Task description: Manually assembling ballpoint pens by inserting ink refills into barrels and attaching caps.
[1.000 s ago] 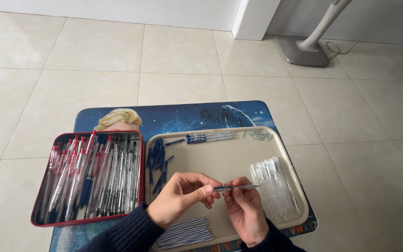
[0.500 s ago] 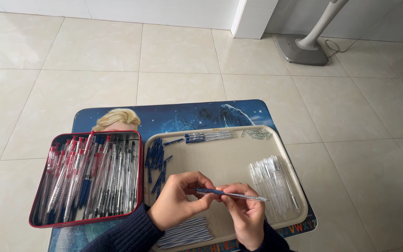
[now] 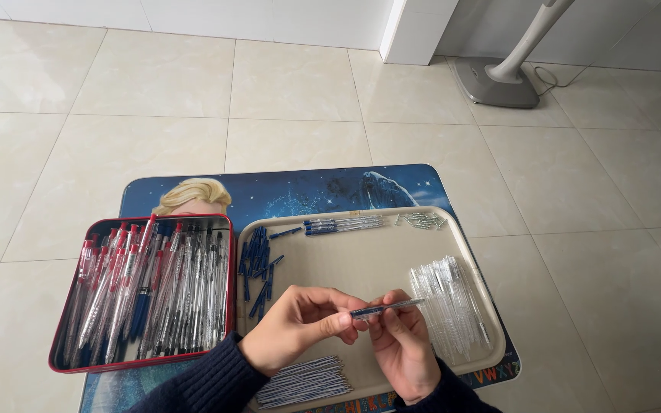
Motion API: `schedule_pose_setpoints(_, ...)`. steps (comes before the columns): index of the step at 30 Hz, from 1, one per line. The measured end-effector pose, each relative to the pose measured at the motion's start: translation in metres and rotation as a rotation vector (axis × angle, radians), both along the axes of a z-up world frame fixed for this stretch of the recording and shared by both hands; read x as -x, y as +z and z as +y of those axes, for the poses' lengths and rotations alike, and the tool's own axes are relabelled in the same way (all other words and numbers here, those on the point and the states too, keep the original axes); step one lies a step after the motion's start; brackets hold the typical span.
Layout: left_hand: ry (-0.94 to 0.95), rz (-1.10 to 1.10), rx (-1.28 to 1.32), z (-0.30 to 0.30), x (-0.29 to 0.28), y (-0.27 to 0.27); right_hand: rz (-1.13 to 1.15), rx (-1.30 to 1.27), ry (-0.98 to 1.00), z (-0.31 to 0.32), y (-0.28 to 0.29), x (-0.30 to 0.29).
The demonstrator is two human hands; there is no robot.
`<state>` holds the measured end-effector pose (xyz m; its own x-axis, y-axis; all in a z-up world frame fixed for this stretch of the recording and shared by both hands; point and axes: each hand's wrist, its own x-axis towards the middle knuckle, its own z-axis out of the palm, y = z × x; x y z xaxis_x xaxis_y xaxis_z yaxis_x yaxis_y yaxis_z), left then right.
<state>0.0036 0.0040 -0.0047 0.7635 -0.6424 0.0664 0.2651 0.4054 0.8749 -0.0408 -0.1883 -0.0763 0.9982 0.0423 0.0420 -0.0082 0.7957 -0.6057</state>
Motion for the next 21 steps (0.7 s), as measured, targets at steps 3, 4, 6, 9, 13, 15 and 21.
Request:
schedule_pose_setpoints(3,0.012,0.038,-0.04,0.002,-0.001,0.002,-0.037,0.077,-0.068,0.002,0.003,0.0)
schedule_pose_setpoints(4,0.009,0.039,-0.04,0.001,-0.002,0.001,-0.036,0.077,-0.071,0.004,0.006,0.001)
schedule_pose_setpoints(6,0.109,-0.036,-0.113,0.002,-0.003,-0.001,-0.108,0.276,-0.218,0.009,0.012,0.001)
schedule_pose_setpoints(9,0.182,-0.27,-0.2,-0.001,0.0,0.006,-0.281,0.555,-0.342,0.021,0.028,0.009)
schedule_pose_setpoints(13,0.263,-0.424,-0.346,-0.001,0.003,0.014,-0.269,0.703,-0.396,0.021,0.026,0.012)
schedule_pose_setpoints(15,0.342,-0.565,-0.466,-0.002,0.003,0.009,-0.236,0.749,-0.364,0.022,0.029,0.012)
schedule_pose_setpoints(21,0.371,-0.9,-0.684,-0.001,-0.007,0.002,-0.078,0.727,-0.334,0.025,0.034,0.008)
